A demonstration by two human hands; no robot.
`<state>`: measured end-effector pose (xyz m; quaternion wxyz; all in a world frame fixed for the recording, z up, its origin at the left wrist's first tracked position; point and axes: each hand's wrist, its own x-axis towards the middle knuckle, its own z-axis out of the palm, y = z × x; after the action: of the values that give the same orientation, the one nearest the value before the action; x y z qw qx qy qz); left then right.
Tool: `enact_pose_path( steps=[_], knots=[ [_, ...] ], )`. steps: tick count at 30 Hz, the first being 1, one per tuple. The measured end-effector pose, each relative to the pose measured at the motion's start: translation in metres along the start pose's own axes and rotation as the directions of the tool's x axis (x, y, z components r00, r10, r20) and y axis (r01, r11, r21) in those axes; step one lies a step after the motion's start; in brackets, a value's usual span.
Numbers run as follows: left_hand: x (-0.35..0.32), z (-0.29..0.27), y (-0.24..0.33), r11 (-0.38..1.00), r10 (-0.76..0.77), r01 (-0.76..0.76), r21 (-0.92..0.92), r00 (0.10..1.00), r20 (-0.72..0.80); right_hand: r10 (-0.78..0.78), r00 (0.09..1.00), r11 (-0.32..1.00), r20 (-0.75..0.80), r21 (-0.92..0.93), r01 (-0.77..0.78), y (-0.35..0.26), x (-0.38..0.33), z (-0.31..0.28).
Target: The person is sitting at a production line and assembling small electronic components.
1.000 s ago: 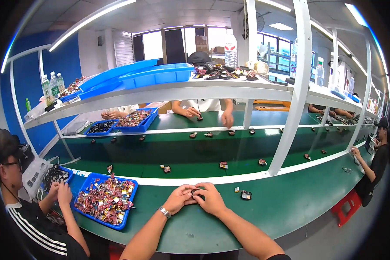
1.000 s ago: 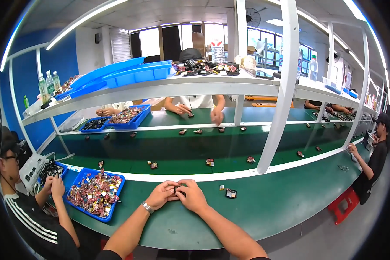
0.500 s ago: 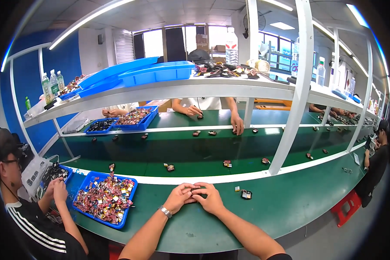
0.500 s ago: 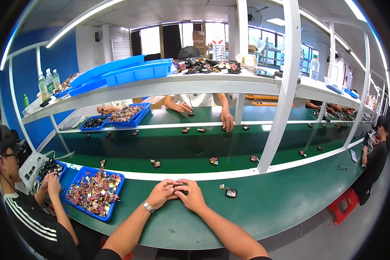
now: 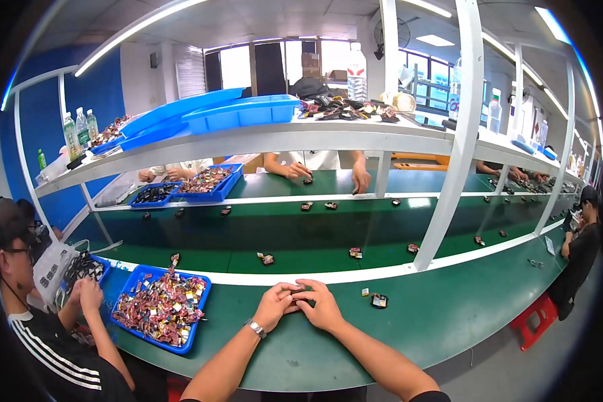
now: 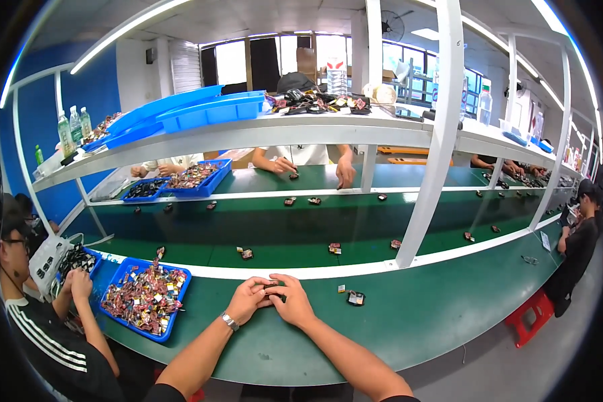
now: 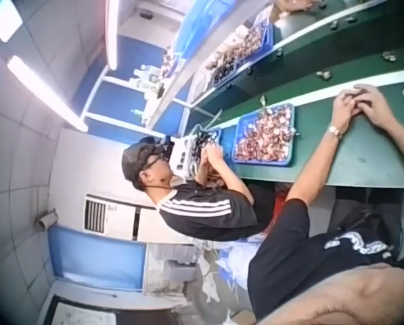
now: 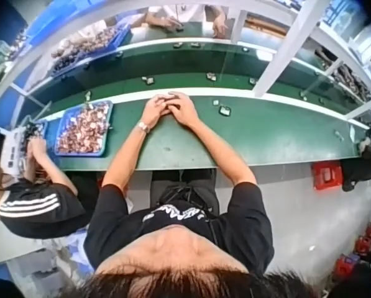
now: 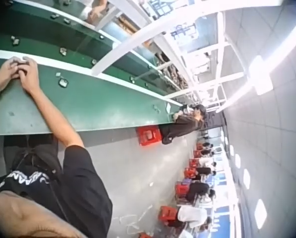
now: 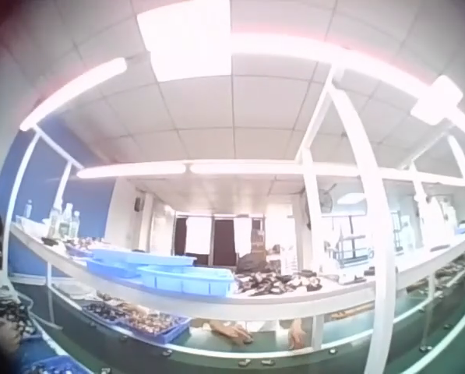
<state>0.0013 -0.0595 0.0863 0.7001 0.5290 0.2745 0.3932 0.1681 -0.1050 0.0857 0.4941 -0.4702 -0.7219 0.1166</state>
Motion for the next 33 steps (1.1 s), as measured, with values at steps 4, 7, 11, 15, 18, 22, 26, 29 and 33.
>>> enact_pose_path(
  steps=[4, 7, 11, 15, 18, 22, 26, 29, 33],
  knots=[
    [0.001, -0.002, 0.0, 1.0, -0.008, 0.008, 0.003, 1.0, 0.004, 0.004, 1.0, 1.0, -0.023, -0.027, -0.004, -0.004, -0.001, -0.004],
    [0.0, -0.001, 0.001, 0.999, -0.018, 0.019, -0.04, 1.0, 0.016, -0.022, 0.997, 1.0, -0.076, -0.006, 0.022, -0.007, 0.002, -0.01],
    [0.001, -0.002, -0.001, 0.999, -0.019, 0.02, -0.047, 1.0, 0.018, -0.157, 0.984, 0.986, -0.089, -0.072, 0.151, -0.01, 0.006, -0.009],
    [0.002, -0.002, -0.001, 0.998, -0.025, 0.026, -0.061, 0.999, 0.02, -0.198, 0.973, 0.971, -0.121, -0.158, 0.178, -0.009, 0.006, -0.007],
    [0.001, -0.002, 0.001, 0.999, -0.034, 0.034, -0.033, 0.999, 0.009, -0.191, 0.974, 0.97, -0.119, -0.176, 0.169, -0.014, 0.005, -0.005],
    [0.002, -0.001, 0.001, 0.998, -0.037, 0.038, -0.049, 0.999, 0.018, -0.202, 0.972, 0.953, -0.12, -0.254, 0.167, -0.011, 0.003, -0.002],
    [0.002, -0.003, -0.001, 0.998, -0.027, 0.029, -0.056, 0.999, 0.025, -0.22, 0.967, 0.945, -0.125, -0.272, 0.18, -0.011, 0.003, 0.0],
    [0.002, -0.002, -0.002, 0.998, -0.023, 0.025, -0.058, 0.999, 0.03, -0.249, 0.96, 0.93, -0.125, -0.309, 0.201, -0.01, 0.003, 0.001],
    [0.001, 0.0, 0.0, 0.998, -0.026, 0.028, -0.049, 0.999, 0.027, -0.229, 0.963, 0.93, -0.142, -0.324, 0.174, -0.008, 0.002, 0.004]
  ],
)
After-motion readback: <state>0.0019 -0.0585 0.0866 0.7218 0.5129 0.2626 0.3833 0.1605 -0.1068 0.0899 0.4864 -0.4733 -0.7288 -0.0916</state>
